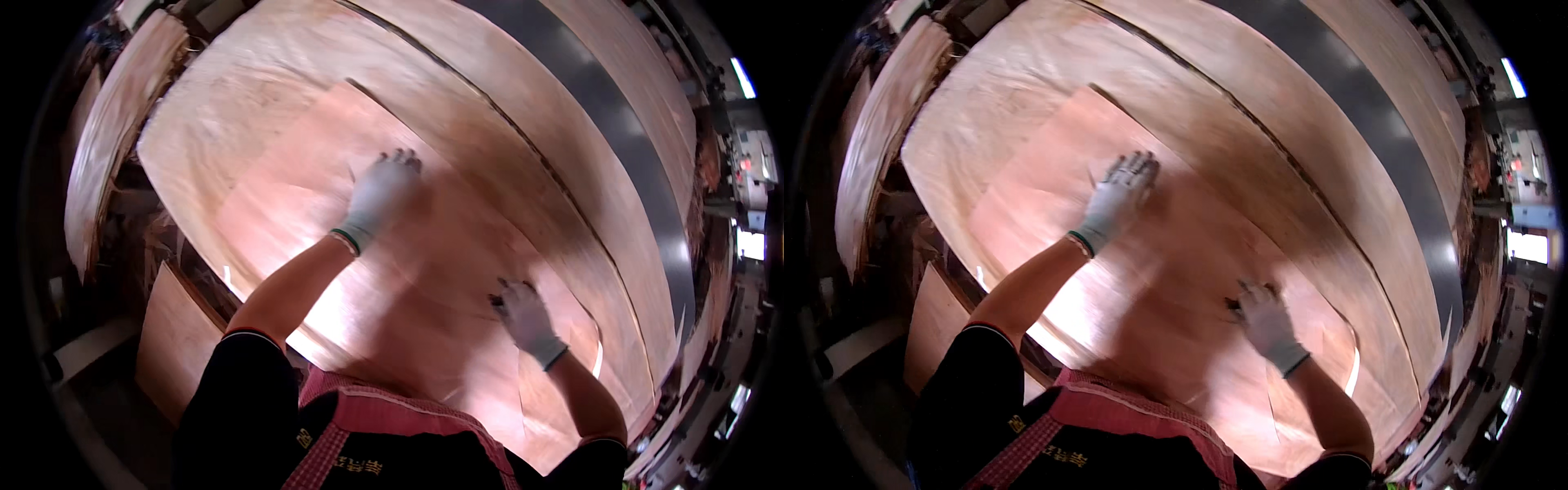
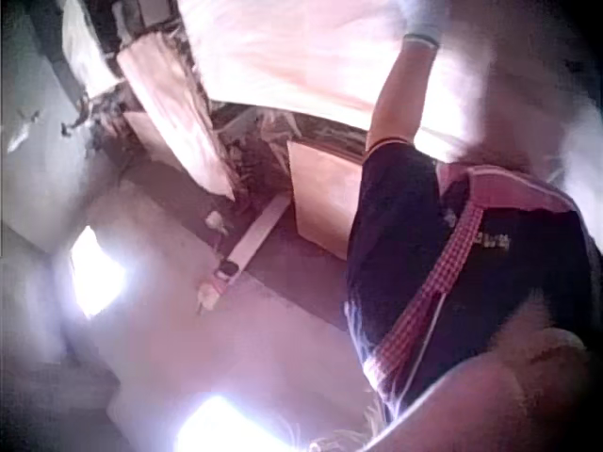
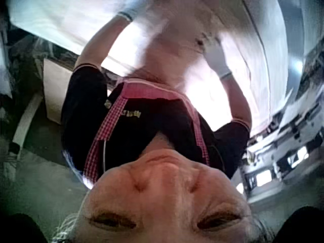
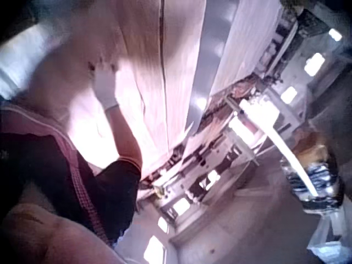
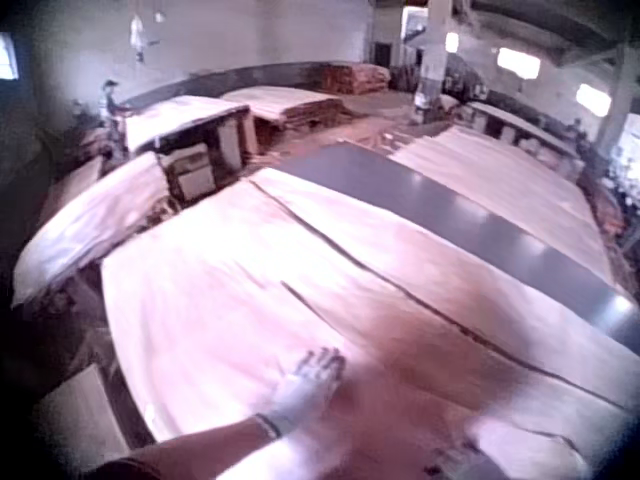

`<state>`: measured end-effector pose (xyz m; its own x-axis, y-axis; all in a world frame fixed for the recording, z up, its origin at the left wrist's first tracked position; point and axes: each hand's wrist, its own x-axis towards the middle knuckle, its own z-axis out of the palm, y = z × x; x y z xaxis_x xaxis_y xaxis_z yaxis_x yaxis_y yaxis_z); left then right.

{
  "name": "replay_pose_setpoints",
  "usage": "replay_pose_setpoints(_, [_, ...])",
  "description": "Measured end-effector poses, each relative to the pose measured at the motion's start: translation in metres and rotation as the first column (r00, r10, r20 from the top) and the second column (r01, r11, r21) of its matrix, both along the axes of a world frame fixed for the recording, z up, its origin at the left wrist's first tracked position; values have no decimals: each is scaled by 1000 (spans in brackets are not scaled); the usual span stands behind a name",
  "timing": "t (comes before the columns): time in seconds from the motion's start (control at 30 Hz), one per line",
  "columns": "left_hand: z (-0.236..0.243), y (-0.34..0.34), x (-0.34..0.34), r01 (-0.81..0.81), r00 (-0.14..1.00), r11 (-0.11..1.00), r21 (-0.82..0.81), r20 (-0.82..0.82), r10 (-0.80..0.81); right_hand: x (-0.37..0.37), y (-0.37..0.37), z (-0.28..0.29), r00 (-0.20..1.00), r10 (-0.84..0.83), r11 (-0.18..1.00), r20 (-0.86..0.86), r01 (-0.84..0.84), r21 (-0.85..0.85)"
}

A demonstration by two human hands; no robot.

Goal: The person uses a small hand-held blade to cut and trim sheets of wood veneer on a large work table, peeling away the excess strips by hand.

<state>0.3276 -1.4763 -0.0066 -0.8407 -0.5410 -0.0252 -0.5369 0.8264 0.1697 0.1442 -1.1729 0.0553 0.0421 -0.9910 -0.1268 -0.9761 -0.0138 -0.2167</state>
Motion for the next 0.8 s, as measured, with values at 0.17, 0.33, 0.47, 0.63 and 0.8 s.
replay_pose_setpoints(0.17, [-23, -131, 64, -179, 893, 983, 34, -414, 177, -19, -68, -32, 933, -358, 931, 30, 355, 92])
replay_pose_setpoints(0.33, [-24, -141, 70, -208, 882, 952, 227, -377, 283, 43, -301, -60, 960, -270, 962, -76, 272, 19])
replay_pose_setpoints(0.47, [-28, -151, 57, -84, 903, 973, 215, -397, 166, 96, -400, -75, 983, 28, 998, -184, -36, -44])
replay_pose_setpoints(0.63, [-60, -154, 89, -72, 894, 993, 95, -436, 106, 41, -306, -68, 991, 85, 996, -102, -83, 26])
replay_pose_setpoints(0.8, [-15, -97, 34, -306, 952, 945, 119, 16, 306, -43, -134, -57, 938, -208, 939, -277, 271, 211])
